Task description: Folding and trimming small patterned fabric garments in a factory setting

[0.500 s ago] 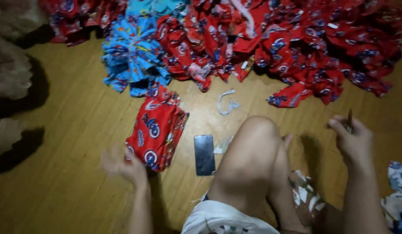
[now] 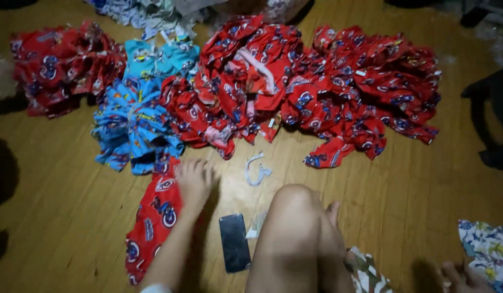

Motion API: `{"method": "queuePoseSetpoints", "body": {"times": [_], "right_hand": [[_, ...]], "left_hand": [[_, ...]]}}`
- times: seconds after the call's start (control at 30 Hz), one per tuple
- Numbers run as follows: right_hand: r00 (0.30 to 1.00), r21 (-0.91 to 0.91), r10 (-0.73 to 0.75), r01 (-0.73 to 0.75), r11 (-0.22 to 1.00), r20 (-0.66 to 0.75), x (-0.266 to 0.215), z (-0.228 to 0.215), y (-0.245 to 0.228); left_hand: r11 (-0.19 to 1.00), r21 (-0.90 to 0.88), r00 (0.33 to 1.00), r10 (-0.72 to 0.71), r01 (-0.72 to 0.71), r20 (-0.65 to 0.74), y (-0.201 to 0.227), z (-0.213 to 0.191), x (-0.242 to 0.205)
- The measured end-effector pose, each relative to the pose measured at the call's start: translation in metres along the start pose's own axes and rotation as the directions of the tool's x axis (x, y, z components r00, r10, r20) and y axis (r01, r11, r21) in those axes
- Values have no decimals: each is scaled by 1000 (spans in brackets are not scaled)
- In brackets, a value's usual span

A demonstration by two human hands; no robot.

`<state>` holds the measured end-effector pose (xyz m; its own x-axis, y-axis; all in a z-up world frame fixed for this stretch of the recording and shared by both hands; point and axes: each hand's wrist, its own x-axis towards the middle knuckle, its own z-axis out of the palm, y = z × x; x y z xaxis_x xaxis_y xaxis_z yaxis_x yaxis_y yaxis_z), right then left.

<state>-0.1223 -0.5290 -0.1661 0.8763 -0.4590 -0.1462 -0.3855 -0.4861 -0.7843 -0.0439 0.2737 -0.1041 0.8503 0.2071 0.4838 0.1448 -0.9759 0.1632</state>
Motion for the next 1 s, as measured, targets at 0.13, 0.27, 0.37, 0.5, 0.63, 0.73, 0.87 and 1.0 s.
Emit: {"method": "queuePoseSetpoints", "body": {"times": [0.13,0.27,0.37,0.5,0.63,0.73,0.87,1.0], "right_hand": [[972,157,155,-184,970,178,55,8,116],[955,151,46,-94,984,293,45,3,103],[995,114,81,-87,990,56,41,23,90],[942,17,150,-152,988,-300,15,39,65],[947,66,232,-222,973,-223,3,49,39],[967,382,171,-89,920,-187,-19,55,8],[981,477,90,3,879,-172,-50,51,-33],[981,552,127,-25,833,-147,-63,52,-58]], "left_hand": [[758,-314,820,-546,571,174,-63,156,25],[523,-661,757,-645,538,105,18,165,110],[333,-895,871,-478,298,112,110,-38,146],[-25,-998,969,-238,66,70,148,-169,168],[-497,-865,994,-39,70,103,183,-277,148],[-620,-775,990,16,121,143,191,-313,133],[-721,-659,956,16,215,294,189,-306,109],[-744,-492,867,237,452,438,189,-176,47]]}}
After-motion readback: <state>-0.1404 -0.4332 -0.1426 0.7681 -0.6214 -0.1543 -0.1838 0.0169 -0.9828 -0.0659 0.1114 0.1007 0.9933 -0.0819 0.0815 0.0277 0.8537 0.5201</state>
